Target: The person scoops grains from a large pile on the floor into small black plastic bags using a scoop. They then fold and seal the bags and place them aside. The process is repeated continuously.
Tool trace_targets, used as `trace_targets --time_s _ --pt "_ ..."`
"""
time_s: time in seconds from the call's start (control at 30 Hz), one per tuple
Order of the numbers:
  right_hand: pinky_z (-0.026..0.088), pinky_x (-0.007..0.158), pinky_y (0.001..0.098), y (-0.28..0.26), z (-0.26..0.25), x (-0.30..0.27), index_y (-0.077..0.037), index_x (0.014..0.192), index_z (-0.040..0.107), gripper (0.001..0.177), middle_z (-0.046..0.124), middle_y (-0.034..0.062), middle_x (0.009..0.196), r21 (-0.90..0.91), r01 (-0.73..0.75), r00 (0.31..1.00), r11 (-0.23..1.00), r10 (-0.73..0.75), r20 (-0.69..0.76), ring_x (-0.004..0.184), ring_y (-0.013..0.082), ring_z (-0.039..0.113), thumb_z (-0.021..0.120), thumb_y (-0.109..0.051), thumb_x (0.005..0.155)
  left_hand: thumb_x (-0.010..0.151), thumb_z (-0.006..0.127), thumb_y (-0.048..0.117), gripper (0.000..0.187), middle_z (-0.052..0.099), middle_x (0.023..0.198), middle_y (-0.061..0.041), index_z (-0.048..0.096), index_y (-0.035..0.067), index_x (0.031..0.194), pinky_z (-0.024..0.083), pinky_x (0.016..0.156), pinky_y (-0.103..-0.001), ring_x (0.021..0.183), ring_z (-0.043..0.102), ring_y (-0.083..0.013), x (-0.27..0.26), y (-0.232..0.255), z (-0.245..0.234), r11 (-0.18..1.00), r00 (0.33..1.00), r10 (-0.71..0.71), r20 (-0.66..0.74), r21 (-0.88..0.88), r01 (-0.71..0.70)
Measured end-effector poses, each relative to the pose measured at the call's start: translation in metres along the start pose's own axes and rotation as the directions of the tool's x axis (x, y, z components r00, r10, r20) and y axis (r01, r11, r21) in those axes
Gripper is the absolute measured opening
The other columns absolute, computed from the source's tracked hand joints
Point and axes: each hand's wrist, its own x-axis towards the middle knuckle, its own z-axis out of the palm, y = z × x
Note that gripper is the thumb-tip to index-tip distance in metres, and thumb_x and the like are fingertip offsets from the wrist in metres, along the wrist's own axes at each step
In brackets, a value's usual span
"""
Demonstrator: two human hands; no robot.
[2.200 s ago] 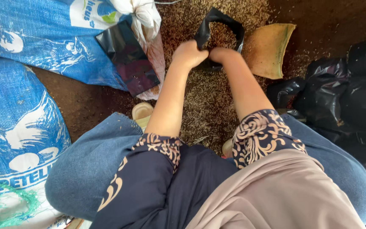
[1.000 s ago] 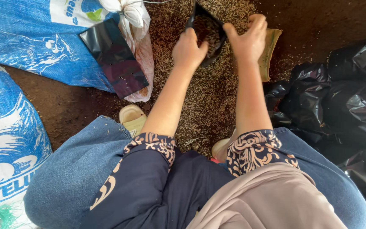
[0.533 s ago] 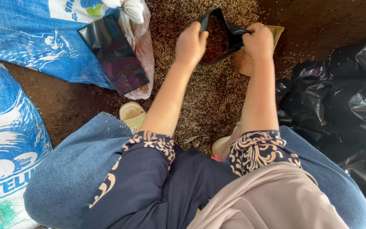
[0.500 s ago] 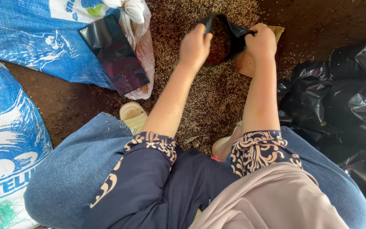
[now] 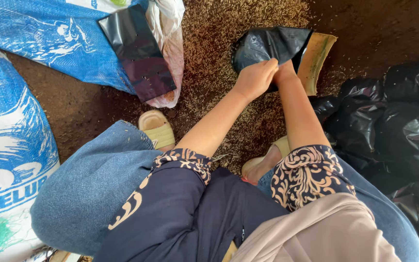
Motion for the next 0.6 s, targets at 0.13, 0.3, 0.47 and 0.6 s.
trace_targets --time_s 0.13,0.3,0.47,0.6 --pt "0.047 0.105 0.0417 0.013 0.014 0.004 -0.006 0.127 0.069 0.034 0.066 0.0161 0.133 0.338 -0.053 0.988 0.940 0.098 -0.118 0.121 0.0321 0.062 0.053 -0.019 0.100 0.097 0.057 0.027 0.019 0.068 0.087 -0.008 0.064 0.010 0.091 0.055 0.079 -0.040 0.082 0.067 -0.0246 -0.004 -0.038 -0.002 0.950 0.941 -0.299 -0.157 -0.146 0.277" --pt "0.048 0.102 0.0418 0.005 0.013 -0.002 -0.005 0.121 0.071 0.032 0.068 0.0170 0.130 0.144 -0.028 0.996 0.989 0.039 -0.078 0.119 0.0342 0.062 0.055 -0.017 0.096 0.109 0.043 0.031 0.037 0.073 0.113 -0.014 0.070 0.007 0.116 0.052 0.099 -0.044 0.109 0.068 -0.0297 0.019 -0.136 0.004 0.758 0.758 -0.652 0.016 -0.002 0.652" --pt "0.048 0.106 0.0405 -0.003 0.036 0.003 -0.007 0.128 0.069 0.030 0.067 0.0159 0.134 0.431 -0.301 0.946 0.851 0.325 0.019 0.123 0.0348 0.061 0.051 -0.016 0.106 0.110 0.037 0.037 0.048 0.068 0.141 -0.014 0.068 0.010 0.135 0.047 0.113 -0.041 0.132 0.062 -0.0332 0.036 -0.178 0.029 0.674 0.587 -0.706 0.397 0.120 0.729" --pt "0.050 0.097 0.0407 -0.003 0.058 -0.002 -0.003 0.125 0.067 0.031 0.068 0.0193 0.128 0.320 -0.175 0.947 0.931 0.248 -0.204 0.115 0.0373 0.063 0.052 -0.011 0.099 0.104 0.036 0.040 0.054 0.055 0.152 -0.011 0.055 0.016 0.148 0.036 0.117 -0.040 0.140 0.053 -0.0299 0.029 -0.179 0.035 0.479 0.615 -0.636 0.466 -0.387 0.788"
